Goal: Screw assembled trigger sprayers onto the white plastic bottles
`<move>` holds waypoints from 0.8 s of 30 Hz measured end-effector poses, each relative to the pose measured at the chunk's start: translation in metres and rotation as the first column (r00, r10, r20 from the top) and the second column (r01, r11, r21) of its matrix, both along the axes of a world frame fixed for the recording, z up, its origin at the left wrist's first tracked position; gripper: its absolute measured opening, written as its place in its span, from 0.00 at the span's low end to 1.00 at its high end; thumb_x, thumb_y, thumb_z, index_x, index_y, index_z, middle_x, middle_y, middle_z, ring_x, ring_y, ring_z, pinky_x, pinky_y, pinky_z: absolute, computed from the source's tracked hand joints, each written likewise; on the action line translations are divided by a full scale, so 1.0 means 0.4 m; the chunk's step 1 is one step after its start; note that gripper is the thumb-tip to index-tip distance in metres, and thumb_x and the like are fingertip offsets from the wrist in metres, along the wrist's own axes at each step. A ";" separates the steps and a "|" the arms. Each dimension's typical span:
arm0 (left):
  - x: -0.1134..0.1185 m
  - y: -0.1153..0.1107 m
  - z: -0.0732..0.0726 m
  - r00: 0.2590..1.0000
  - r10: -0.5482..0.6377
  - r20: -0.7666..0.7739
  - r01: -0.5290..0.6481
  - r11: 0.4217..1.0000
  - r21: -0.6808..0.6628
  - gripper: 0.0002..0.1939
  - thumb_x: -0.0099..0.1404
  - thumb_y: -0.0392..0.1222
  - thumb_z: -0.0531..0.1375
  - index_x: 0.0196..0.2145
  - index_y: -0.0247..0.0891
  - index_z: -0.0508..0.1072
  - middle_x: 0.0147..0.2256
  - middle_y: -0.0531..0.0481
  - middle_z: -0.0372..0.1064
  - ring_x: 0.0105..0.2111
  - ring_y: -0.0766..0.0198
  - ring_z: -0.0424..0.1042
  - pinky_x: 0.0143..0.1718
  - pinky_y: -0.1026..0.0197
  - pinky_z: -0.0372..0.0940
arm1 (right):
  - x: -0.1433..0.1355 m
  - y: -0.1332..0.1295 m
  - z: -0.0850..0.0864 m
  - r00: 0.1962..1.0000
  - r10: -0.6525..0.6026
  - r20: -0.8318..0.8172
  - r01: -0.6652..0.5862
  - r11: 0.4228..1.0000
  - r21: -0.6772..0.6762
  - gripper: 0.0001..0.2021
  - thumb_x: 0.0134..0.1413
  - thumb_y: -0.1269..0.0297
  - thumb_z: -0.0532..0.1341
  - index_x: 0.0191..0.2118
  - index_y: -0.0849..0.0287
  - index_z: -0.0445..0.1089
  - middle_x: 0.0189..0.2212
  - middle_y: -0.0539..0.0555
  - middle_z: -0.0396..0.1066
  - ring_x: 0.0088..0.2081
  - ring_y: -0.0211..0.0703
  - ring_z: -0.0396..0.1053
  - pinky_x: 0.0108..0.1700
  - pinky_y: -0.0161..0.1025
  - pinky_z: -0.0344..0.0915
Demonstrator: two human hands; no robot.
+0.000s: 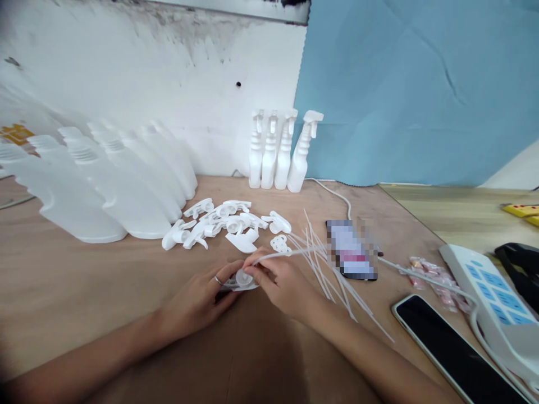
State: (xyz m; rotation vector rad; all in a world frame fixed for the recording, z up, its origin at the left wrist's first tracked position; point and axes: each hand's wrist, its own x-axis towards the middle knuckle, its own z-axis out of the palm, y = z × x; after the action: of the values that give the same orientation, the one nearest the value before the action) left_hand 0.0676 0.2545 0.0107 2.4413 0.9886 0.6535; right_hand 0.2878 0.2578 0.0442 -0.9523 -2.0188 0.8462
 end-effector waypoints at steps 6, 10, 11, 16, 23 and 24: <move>0.002 0.001 -0.007 1.000 0.008 -0.016 -0.008 1.000 -0.010 0.28 0.69 0.34 0.58 0.63 0.48 0.55 0.55 0.49 0.69 0.53 0.55 0.70 0.52 0.53 0.67 | -0.002 -0.003 -0.013 0.997 -0.037 0.070 0.034 0.998 0.051 0.09 0.70 0.65 0.53 0.37 0.56 0.67 0.31 0.50 0.69 0.33 0.40 0.67 0.38 0.38 0.64; 0.002 0.002 -0.009 1.000 -0.005 -0.008 0.005 1.000 0.000 0.28 0.69 0.34 0.58 0.63 0.47 0.54 0.55 0.48 0.69 0.52 0.55 0.70 0.51 0.53 0.67 | -0.006 -0.006 -0.010 0.993 -0.060 0.101 0.051 0.995 0.089 0.08 0.69 0.66 0.54 0.35 0.56 0.65 0.31 0.50 0.68 0.33 0.40 0.67 0.38 0.38 0.63; 0.001 0.002 -0.009 1.000 -0.009 -0.005 0.009 1.000 0.008 0.28 0.69 0.34 0.58 0.63 0.46 0.55 0.54 0.48 0.69 0.52 0.55 0.70 0.52 0.53 0.67 | -0.008 -0.007 -0.009 0.991 -0.060 0.119 0.047 0.993 0.113 0.08 0.69 0.66 0.55 0.35 0.56 0.64 0.31 0.50 0.69 0.33 0.41 0.67 0.38 0.38 0.63; -0.001 0.001 -0.015 1.000 -0.020 0.009 0.020 0.999 0.044 0.27 0.70 0.34 0.57 0.63 0.46 0.54 0.53 0.47 0.70 0.52 0.56 0.70 0.51 0.53 0.67 | -0.027 -0.018 0.006 0.978 -0.065 0.196 0.035 0.987 0.156 0.08 0.67 0.70 0.54 0.34 0.57 0.63 0.32 0.52 0.69 0.34 0.42 0.66 0.37 0.39 0.61; 0.001 0.005 -0.023 0.999 -0.013 0.034 0.011 0.998 0.069 0.22 0.68 0.32 0.57 0.57 0.44 0.62 0.48 0.48 0.72 0.49 0.56 0.71 0.49 0.54 0.68 | -0.049 -0.023 -0.005 0.957 -0.083 0.279 0.037 0.985 0.168 0.10 0.65 0.74 0.54 0.31 0.56 0.57 0.28 0.50 0.64 0.30 0.41 0.62 0.32 0.38 0.56; 0.000 0.006 -0.022 0.999 -0.017 0.044 0.015 0.998 0.056 0.23 0.68 0.32 0.57 0.58 0.45 0.61 0.50 0.48 0.71 0.50 0.56 0.71 0.51 0.53 0.68 | -0.049 -0.024 -0.018 0.967 -0.096 0.236 0.053 0.982 0.184 0.10 0.65 0.73 0.54 0.31 0.56 0.58 0.28 0.50 0.64 0.30 0.41 0.63 0.32 0.38 0.57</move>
State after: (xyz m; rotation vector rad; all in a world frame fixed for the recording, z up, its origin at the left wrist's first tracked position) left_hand 0.0675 0.2569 0.0018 2.4689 0.9445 0.7362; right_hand 0.2682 0.2481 0.0368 -1.0658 -2.2084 0.5188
